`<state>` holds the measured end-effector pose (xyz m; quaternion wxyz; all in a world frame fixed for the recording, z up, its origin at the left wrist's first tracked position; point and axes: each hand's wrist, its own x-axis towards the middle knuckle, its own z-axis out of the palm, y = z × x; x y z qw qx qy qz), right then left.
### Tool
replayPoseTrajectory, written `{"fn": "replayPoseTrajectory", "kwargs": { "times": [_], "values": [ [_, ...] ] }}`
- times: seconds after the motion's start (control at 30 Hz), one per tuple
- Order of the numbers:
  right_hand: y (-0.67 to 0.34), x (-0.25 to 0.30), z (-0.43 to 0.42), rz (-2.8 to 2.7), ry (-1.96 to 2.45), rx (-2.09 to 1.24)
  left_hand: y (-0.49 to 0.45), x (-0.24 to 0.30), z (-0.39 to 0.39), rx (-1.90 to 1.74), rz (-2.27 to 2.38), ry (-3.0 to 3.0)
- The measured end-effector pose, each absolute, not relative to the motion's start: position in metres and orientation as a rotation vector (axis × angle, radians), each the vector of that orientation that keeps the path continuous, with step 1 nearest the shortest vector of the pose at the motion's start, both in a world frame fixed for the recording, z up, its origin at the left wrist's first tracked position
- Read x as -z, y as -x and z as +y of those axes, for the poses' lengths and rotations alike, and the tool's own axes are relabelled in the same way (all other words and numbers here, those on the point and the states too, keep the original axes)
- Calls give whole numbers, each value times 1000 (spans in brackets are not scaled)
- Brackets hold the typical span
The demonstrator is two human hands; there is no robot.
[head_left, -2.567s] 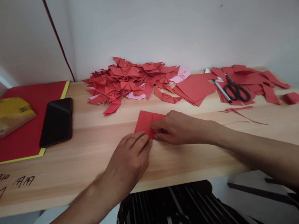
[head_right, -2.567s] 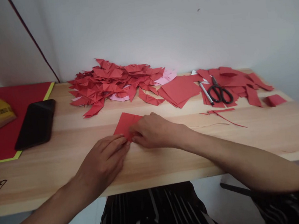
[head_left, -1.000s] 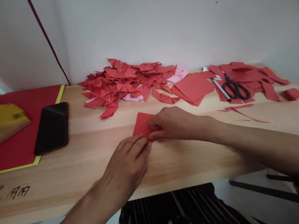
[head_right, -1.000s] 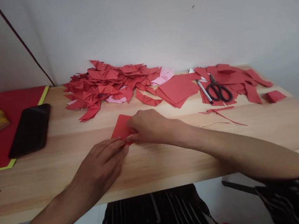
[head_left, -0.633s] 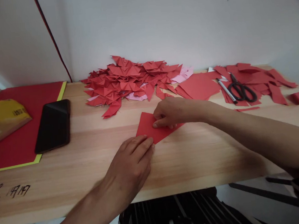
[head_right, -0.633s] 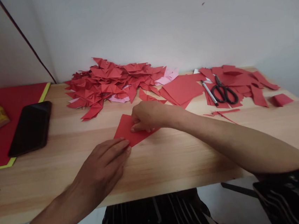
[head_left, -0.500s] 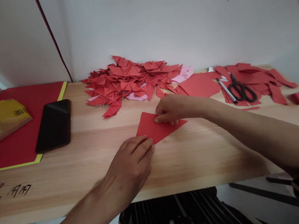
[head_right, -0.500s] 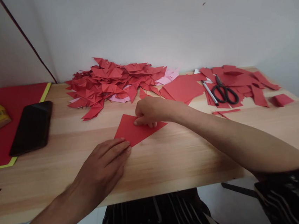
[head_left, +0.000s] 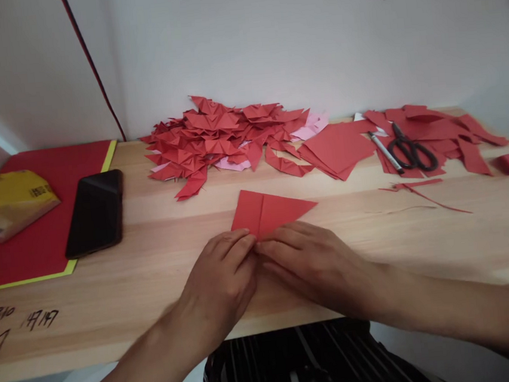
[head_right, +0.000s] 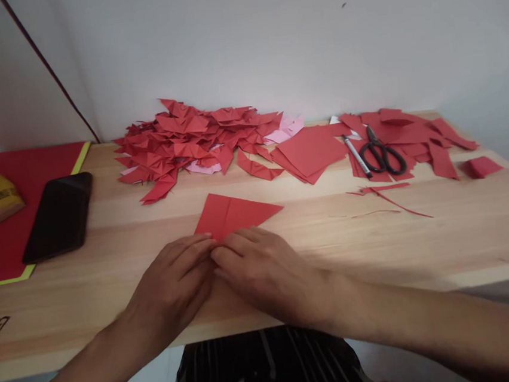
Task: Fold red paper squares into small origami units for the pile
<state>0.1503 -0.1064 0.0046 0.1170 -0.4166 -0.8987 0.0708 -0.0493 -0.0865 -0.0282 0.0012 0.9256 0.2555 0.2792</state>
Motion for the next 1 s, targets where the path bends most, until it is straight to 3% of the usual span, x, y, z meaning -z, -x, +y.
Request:
{"fn": "replayPoseTrajectory", "kwargs": {
  "times": [0.27, 0.63, 1.0],
  "values": [
    [-165, 26, -127, -2491, 1143, -109, 48, 26, -87, -842, 792, -2926],
    [-174, 23, -129, -2553, 1139, -152, 48, 24, -87, -845, 769, -2925],
    [-212, 20, -125, -2384, 1321, 178, 49, 25, -87, -821, 746, -2938]
  ]
}}
